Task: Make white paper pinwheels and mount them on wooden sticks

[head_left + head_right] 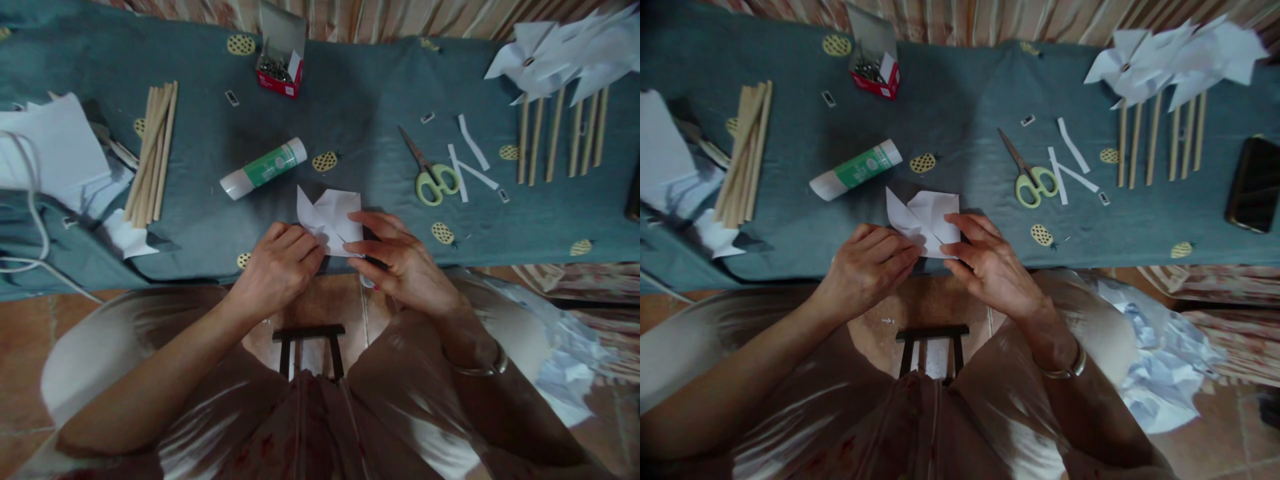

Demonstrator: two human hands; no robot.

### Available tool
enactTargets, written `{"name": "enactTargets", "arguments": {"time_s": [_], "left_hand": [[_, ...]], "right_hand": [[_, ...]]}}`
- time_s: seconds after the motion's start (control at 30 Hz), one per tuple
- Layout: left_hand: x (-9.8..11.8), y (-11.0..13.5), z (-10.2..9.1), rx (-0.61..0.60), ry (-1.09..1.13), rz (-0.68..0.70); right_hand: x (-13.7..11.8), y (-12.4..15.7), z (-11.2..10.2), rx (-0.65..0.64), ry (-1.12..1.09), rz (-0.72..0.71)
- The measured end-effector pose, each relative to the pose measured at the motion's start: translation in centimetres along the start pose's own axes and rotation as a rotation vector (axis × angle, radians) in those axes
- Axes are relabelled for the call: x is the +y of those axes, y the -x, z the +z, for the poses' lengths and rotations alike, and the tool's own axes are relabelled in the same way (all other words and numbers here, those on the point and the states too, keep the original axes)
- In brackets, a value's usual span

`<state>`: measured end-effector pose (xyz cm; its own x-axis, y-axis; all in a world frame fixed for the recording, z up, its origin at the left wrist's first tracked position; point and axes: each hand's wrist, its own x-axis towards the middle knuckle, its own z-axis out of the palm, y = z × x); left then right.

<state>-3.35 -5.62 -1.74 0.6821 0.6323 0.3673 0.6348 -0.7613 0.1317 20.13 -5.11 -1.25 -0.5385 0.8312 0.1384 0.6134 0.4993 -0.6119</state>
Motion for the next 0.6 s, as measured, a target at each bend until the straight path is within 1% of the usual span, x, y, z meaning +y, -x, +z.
{"name": "enactTargets", "arguments": {"time_s": [0.23, 0.37, 0.5, 0.6], "left_hand": [[-0.1, 0.1, 0.1, 0.008, -0.007, 0.011], [-0.1, -0.1, -0.1, 0.025, -0.006, 0.019], [-0.1, 0.0, -0.1, 0.040, -0.014, 0.037], [-0.2, 0.2, -0.1, 0.052, -0.013, 0.038]], "right_hand": [[-0.3, 1.1, -0.6, -0.018, 0.055, -0.002], [-0.5, 1.5, -1.1, -0.017, 0.039, -0.002], [-0.4, 1.6, -1.6, 0.009, -0.026, 0.060], [-0.4, 1.5, -1.7, 0.010, -0.032, 0.109]]}}
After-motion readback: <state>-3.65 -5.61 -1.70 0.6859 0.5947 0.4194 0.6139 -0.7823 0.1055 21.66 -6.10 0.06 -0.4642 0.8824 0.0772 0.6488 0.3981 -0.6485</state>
